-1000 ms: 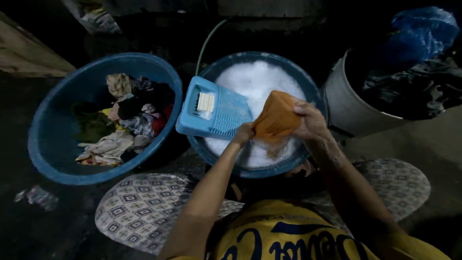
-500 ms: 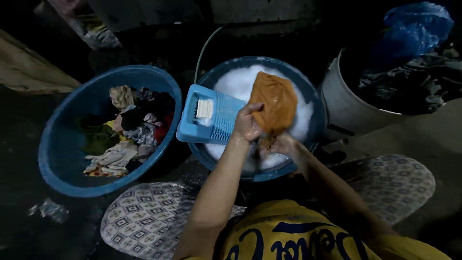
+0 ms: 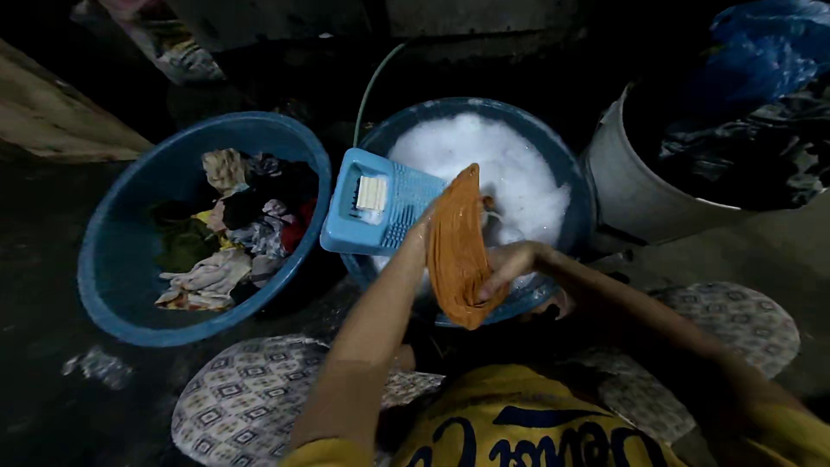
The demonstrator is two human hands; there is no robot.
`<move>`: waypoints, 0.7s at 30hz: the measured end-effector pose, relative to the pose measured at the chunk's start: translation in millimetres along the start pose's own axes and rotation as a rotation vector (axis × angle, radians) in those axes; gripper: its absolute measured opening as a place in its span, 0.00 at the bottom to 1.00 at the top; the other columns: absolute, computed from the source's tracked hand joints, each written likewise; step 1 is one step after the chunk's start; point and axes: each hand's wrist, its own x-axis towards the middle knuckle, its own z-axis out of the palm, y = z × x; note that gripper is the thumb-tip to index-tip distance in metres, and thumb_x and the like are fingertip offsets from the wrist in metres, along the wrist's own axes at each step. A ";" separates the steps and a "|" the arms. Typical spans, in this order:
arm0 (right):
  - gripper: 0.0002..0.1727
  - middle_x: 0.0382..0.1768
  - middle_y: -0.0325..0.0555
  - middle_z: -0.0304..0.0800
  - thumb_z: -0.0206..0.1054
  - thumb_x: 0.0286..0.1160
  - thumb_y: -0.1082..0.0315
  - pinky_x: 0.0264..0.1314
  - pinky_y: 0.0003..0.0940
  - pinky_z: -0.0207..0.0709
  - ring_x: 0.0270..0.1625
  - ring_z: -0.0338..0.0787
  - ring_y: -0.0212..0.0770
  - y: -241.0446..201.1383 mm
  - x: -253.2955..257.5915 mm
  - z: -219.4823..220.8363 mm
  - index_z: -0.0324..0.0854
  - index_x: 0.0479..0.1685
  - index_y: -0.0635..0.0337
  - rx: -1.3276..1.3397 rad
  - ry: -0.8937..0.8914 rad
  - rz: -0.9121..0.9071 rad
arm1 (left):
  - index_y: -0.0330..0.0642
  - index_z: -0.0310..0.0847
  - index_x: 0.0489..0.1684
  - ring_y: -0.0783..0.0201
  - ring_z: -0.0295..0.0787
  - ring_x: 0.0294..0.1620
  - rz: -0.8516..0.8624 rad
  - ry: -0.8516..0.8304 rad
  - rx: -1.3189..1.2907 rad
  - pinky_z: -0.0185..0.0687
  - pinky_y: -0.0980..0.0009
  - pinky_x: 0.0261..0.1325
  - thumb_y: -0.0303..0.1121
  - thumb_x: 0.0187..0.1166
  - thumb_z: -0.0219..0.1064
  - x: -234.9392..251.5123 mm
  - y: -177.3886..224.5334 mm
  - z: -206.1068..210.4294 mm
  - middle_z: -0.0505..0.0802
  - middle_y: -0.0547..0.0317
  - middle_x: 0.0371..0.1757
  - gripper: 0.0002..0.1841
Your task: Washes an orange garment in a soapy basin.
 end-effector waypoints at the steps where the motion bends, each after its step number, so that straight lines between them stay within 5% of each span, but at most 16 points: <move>1: 0.27 0.56 0.68 0.87 0.77 0.73 0.65 0.68 0.60 0.76 0.60 0.87 0.58 4.5 5.7 -3.9 0.78 0.65 0.77 -0.211 -0.016 0.143 | 0.38 0.74 0.67 0.71 0.85 0.43 -0.042 -0.036 0.129 0.84 0.72 0.46 0.31 0.90 0.50 17.3 -10.8 -16.1 0.88 0.56 0.47 0.15; 3: 0.29 0.64 0.76 0.81 0.73 0.76 0.66 0.73 0.69 0.68 0.70 0.81 0.70 17.7 12.6 -11.5 0.75 0.69 0.81 -0.487 -0.074 0.226 | 0.25 0.77 0.63 0.53 0.87 0.52 -0.076 -0.300 0.578 0.82 0.54 0.61 0.22 0.82 0.59 28.4 -20.1 -32.2 0.89 0.39 0.52 0.15; 5: 0.24 0.71 0.73 0.79 0.66 0.82 0.70 0.79 0.66 0.65 0.76 0.77 0.68 27.0 13.4 -11.5 0.74 0.74 0.75 -0.623 -0.116 0.197 | 0.30 0.85 0.59 0.42 0.87 0.60 -0.208 -0.624 1.074 0.76 0.40 0.67 0.32 0.78 0.71 25.4 -38.1 -23.6 0.90 0.35 0.57 0.17; 7: 0.23 0.71 0.76 0.78 0.62 0.84 0.72 0.76 0.71 0.65 0.77 0.76 0.73 30.4 21.8 -5.1 0.74 0.75 0.75 -0.749 -0.184 0.318 | 0.36 0.90 0.56 0.37 0.85 0.65 -0.433 -0.757 1.377 0.72 0.31 0.65 0.46 0.74 0.74 22.6 -67.1 -6.0 0.91 0.36 0.60 0.23; 10: 0.21 0.68 0.71 0.83 0.63 0.83 0.67 0.71 0.77 0.67 0.73 0.80 0.73 63.8 52.5 11.2 0.81 0.70 0.67 -0.756 -0.166 0.470 | 0.30 0.86 0.59 0.34 0.83 0.67 -0.625 -0.603 1.411 0.73 0.29 0.65 0.49 0.72 0.75 31.4 -117.0 1.4 0.88 0.32 0.64 0.28; 15: 0.25 0.72 0.73 0.79 0.61 0.86 0.61 0.79 0.71 0.63 0.78 0.76 0.71 52.9 68.1 36.1 0.80 0.67 0.77 -0.644 -0.064 0.635 | 0.28 0.79 0.70 0.34 0.76 0.78 -0.630 -0.377 1.268 0.67 0.36 0.78 0.36 0.81 0.68 21.9 -151.0 2.3 0.83 0.31 0.74 0.24; 21: 0.23 0.67 0.71 0.83 0.64 0.83 0.59 0.70 0.74 0.69 0.73 0.81 0.70 48.7 64.6 37.1 0.84 0.61 0.73 -0.747 -0.210 0.558 | 0.26 0.83 0.61 0.34 0.80 0.72 -0.647 -0.590 1.448 0.70 0.31 0.70 0.45 0.83 0.66 11.7 -112.6 -10.2 0.86 0.30 0.68 0.25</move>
